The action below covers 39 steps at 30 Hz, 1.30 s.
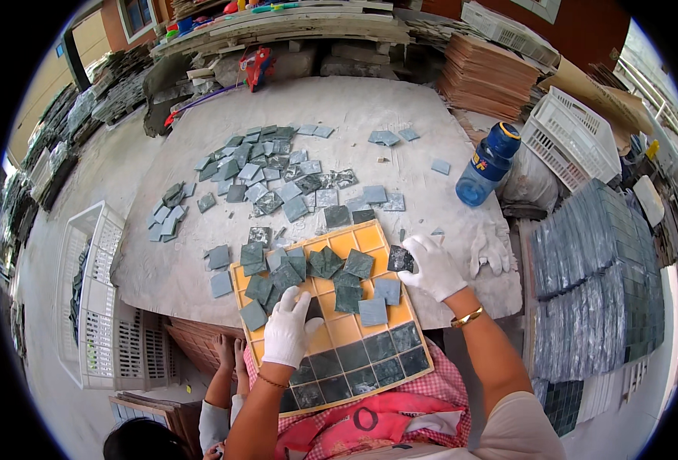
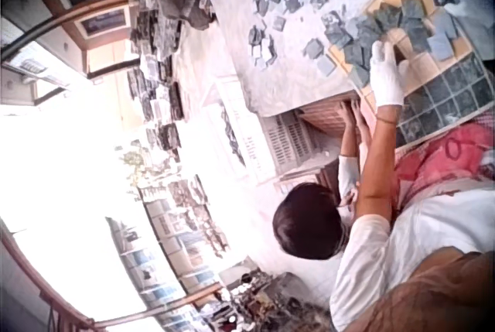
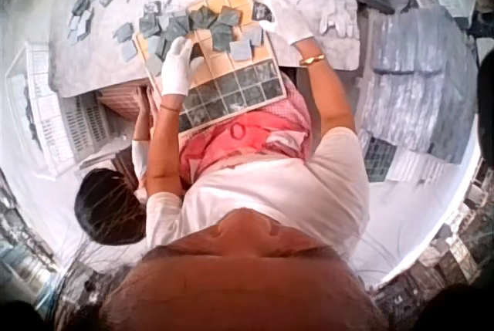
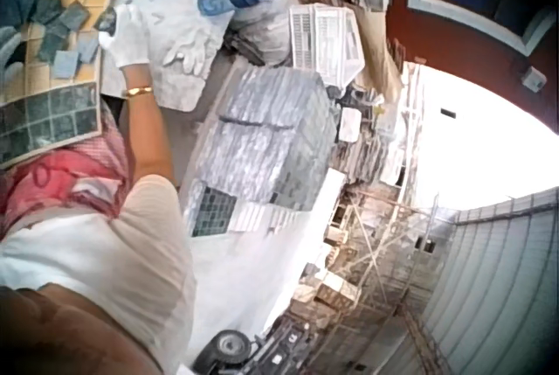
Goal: The person places small square tiles into a grid on a wooden board. A child is present and also handles the tiles. The person flips the board to reveal the completed tile sheet.
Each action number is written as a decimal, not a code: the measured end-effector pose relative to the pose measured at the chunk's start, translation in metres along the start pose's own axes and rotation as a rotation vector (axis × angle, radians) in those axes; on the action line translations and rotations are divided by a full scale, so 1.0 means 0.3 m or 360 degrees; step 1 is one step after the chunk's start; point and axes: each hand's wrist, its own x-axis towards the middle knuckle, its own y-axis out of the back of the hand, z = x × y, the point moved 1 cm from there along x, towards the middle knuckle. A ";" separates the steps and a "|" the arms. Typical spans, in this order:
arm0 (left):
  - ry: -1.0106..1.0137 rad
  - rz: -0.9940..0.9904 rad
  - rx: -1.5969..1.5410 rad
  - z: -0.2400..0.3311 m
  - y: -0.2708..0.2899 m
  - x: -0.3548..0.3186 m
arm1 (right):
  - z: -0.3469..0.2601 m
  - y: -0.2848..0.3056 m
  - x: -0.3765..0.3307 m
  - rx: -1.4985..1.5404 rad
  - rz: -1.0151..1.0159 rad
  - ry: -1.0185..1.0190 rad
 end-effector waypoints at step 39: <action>-0.0133 0.0175 -0.0252 -0.137 0.133 -0.173 | -0.237 -0.063 -0.117 0.0067 -0.0527 0.0195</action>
